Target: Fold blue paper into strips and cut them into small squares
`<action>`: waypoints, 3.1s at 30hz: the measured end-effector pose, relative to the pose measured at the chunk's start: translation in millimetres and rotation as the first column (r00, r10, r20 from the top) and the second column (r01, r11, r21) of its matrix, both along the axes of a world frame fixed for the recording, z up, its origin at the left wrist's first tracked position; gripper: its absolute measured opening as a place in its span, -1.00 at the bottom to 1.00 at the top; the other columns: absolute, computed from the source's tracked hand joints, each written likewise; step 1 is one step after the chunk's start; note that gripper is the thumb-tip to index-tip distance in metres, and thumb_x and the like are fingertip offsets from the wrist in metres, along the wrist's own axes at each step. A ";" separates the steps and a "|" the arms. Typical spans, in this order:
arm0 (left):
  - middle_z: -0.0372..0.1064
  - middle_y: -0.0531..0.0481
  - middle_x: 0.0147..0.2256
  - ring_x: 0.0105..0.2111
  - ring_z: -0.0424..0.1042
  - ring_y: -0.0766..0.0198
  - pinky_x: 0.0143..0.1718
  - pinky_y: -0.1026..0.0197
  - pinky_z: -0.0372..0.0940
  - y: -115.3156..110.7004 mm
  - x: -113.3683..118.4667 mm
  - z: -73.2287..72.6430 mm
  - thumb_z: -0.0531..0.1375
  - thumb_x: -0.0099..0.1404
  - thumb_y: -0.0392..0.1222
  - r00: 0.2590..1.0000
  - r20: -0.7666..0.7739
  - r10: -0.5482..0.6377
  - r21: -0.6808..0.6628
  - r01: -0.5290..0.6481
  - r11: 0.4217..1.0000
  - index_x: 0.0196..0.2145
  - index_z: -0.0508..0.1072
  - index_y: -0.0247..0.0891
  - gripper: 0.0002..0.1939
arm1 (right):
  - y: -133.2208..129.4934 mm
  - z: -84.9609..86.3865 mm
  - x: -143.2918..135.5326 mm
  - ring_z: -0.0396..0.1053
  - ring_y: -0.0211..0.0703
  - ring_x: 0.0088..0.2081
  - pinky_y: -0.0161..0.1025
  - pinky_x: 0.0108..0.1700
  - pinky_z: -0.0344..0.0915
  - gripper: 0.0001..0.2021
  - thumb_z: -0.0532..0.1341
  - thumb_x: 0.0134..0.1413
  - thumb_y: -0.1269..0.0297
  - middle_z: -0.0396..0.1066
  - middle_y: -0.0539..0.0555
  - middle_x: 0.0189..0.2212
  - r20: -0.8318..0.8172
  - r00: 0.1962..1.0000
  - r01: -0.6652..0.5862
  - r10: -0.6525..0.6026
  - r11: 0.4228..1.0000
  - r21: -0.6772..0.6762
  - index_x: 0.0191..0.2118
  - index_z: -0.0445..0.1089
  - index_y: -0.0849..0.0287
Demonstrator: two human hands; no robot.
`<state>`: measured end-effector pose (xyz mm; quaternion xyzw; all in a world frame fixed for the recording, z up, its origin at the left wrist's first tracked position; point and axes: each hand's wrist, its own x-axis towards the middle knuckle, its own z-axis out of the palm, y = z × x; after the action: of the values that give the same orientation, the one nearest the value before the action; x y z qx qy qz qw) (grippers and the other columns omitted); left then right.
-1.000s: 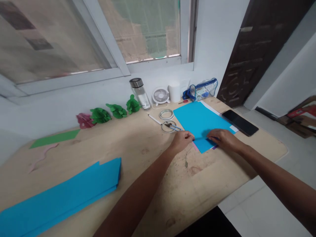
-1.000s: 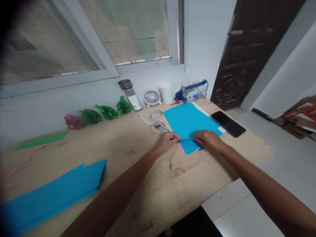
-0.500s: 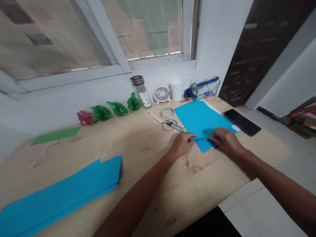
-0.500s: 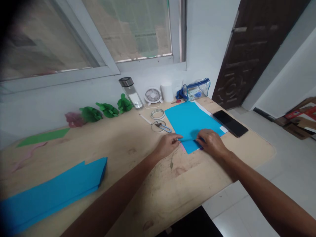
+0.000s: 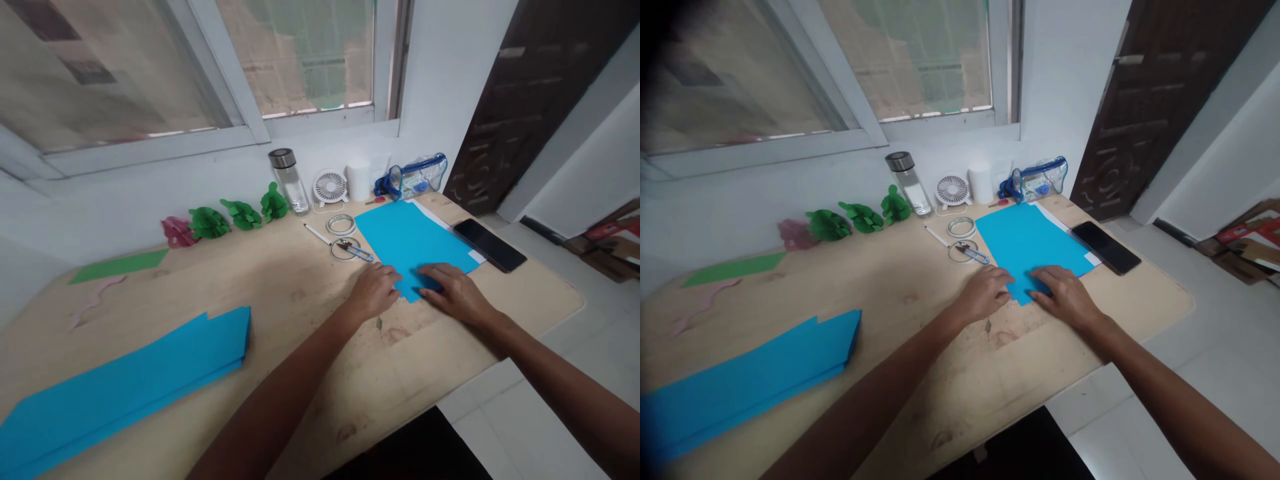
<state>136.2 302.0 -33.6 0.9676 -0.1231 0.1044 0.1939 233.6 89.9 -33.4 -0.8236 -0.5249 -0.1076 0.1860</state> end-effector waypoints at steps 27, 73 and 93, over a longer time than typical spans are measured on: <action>0.43 -0.08 -0.38 -0.36 0.39 0.19 -0.38 0.19 0.12 14.2 24.4 19.5 0.20 0.26 -0.34 0.929 -0.088 -0.360 0.401 0.364 0.840 -0.37 0.46 -0.22 -0.93 | 14.7 15.7 0.5 0.39 0.01 -0.15 -0.14 -0.29 0.29 -0.74 0.07 0.25 0.19 0.46 0.21 -0.12 0.123 0.978 -0.131 0.168 0.955 -0.265 -0.11 0.43 0.16; 0.45 -0.05 -0.17 -0.12 0.41 0.21 -0.08 0.20 0.28 -3.1 -9.6 16.7 0.16 0.32 -0.25 0.968 0.059 0.244 -0.180 -0.230 0.956 -0.19 0.47 -0.21 -0.87 | 25.9 11.0 -18.5 0.30 -0.20 -0.52 -0.28 -0.49 0.10 -0.57 0.08 0.14 -0.05 0.40 0.02 -0.58 -0.451 0.877 0.239 -0.168 0.965 0.105 -0.50 0.45 0.17; 0.50 0.01 -0.34 -0.32 0.44 0.27 -0.29 0.31 0.27 9.3 32.0 42.9 0.15 0.19 -0.32 0.966 -0.257 0.031 -0.191 -0.082 0.978 -0.40 0.55 -0.27 -0.84 | 22.7 13.3 -14.3 0.13 -0.26 -0.51 -0.28 -0.47 0.08 -0.58 0.07 0.12 -0.06 0.23 -0.02 -0.59 -0.687 0.726 0.139 -0.036 0.986 0.096 -0.56 0.31 0.16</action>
<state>168.1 311.3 9.3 0.9518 -0.0587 -0.0022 0.3010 219.3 112.6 -20.1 -0.8140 -0.3714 0.1570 0.4181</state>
